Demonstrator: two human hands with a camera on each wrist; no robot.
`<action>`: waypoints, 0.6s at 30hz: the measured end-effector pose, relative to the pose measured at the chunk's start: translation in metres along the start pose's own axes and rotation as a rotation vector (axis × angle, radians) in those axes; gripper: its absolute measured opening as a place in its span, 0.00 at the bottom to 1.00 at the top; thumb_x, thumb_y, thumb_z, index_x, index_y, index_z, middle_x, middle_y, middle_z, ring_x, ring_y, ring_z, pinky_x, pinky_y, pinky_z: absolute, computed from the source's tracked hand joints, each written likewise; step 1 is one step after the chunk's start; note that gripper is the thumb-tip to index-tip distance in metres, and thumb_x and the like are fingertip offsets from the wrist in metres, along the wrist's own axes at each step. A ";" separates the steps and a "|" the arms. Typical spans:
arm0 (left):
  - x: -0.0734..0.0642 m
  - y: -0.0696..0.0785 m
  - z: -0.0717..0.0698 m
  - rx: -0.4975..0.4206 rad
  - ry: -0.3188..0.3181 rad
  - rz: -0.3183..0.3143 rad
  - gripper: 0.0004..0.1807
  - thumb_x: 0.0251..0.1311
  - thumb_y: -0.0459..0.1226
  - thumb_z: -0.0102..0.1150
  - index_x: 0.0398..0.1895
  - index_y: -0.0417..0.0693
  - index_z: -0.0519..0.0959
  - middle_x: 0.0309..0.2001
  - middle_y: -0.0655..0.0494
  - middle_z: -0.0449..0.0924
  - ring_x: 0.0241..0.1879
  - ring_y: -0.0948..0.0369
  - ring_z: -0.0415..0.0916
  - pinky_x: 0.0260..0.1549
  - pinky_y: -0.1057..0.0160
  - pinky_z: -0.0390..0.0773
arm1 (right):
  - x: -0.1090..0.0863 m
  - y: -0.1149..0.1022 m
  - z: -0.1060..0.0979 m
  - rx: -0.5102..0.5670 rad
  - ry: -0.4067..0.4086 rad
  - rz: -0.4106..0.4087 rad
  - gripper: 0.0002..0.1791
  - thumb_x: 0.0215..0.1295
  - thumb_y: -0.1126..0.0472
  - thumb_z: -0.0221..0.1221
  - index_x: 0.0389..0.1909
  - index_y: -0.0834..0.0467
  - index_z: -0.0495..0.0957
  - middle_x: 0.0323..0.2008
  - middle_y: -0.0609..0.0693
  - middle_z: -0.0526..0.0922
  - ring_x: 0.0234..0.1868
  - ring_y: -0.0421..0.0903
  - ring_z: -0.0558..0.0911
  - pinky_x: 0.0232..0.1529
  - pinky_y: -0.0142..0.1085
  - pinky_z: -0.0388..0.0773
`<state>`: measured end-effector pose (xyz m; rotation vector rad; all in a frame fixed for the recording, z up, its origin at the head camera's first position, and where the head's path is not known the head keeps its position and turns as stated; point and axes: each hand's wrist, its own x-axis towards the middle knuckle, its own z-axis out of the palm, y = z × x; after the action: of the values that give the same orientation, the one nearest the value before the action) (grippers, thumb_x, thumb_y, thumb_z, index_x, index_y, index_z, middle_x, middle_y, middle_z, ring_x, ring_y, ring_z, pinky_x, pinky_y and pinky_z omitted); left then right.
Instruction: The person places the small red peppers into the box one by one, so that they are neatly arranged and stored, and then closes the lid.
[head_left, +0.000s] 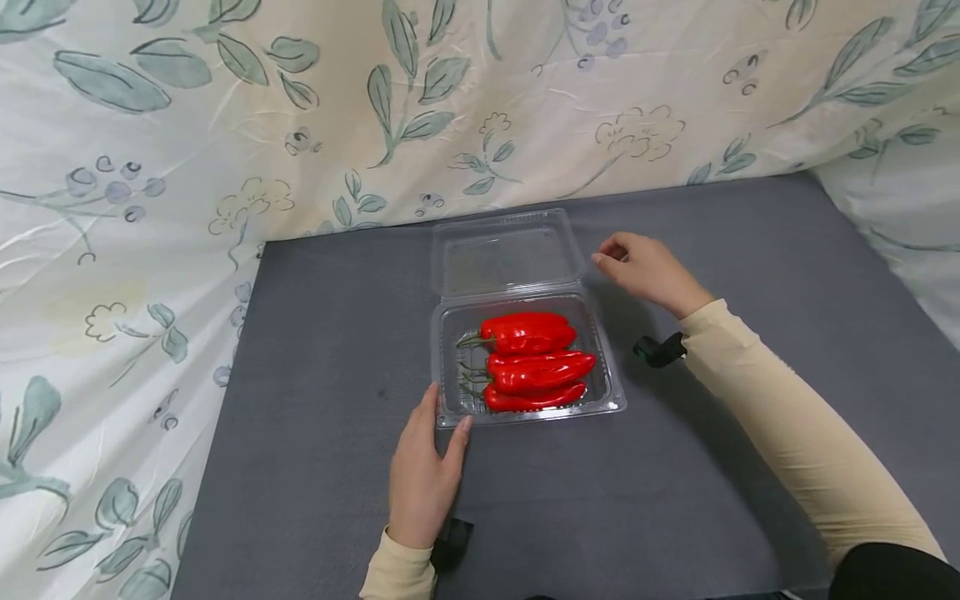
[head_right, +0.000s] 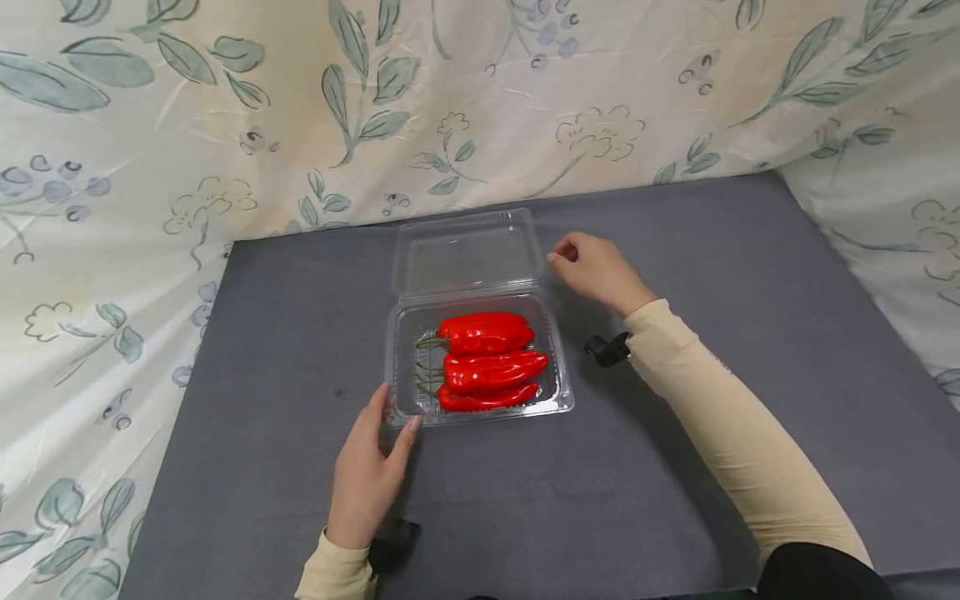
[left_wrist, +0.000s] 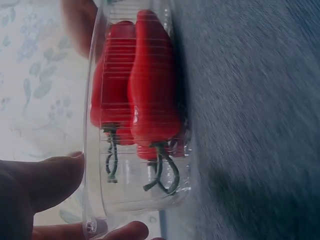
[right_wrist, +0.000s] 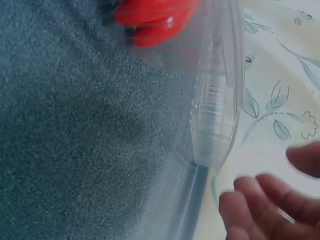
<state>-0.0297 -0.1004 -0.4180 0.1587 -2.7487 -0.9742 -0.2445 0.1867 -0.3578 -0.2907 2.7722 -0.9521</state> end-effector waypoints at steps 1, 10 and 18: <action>0.000 0.002 0.001 -0.001 -0.003 0.007 0.36 0.60 0.46 0.64 0.68 0.41 0.64 0.56 0.45 0.76 0.56 0.50 0.75 0.50 0.47 0.76 | 0.000 0.001 -0.001 0.001 0.012 0.016 0.21 0.71 0.50 0.51 0.53 0.63 0.73 0.48 0.62 0.77 0.45 0.57 0.75 0.42 0.49 0.75; -0.002 0.008 0.006 0.023 -0.016 0.035 0.36 0.62 0.47 0.62 0.70 0.43 0.62 0.59 0.46 0.74 0.58 0.52 0.73 0.53 0.49 0.75 | 0.018 0.018 -0.003 0.061 -0.007 0.121 0.25 0.71 0.48 0.50 0.58 0.65 0.69 0.55 0.63 0.72 0.51 0.59 0.73 0.50 0.54 0.71; -0.001 0.008 0.006 0.044 -0.021 0.047 0.37 0.62 0.47 0.61 0.70 0.44 0.62 0.58 0.45 0.73 0.56 0.51 0.73 0.52 0.48 0.75 | 0.045 0.025 0.003 0.162 -0.122 0.112 0.25 0.73 0.51 0.49 0.61 0.64 0.68 0.56 0.63 0.73 0.53 0.58 0.76 0.54 0.52 0.73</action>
<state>-0.0300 -0.0901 -0.4179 0.0917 -2.7807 -0.9083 -0.2900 0.1929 -0.3810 -0.1603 2.5544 -1.0839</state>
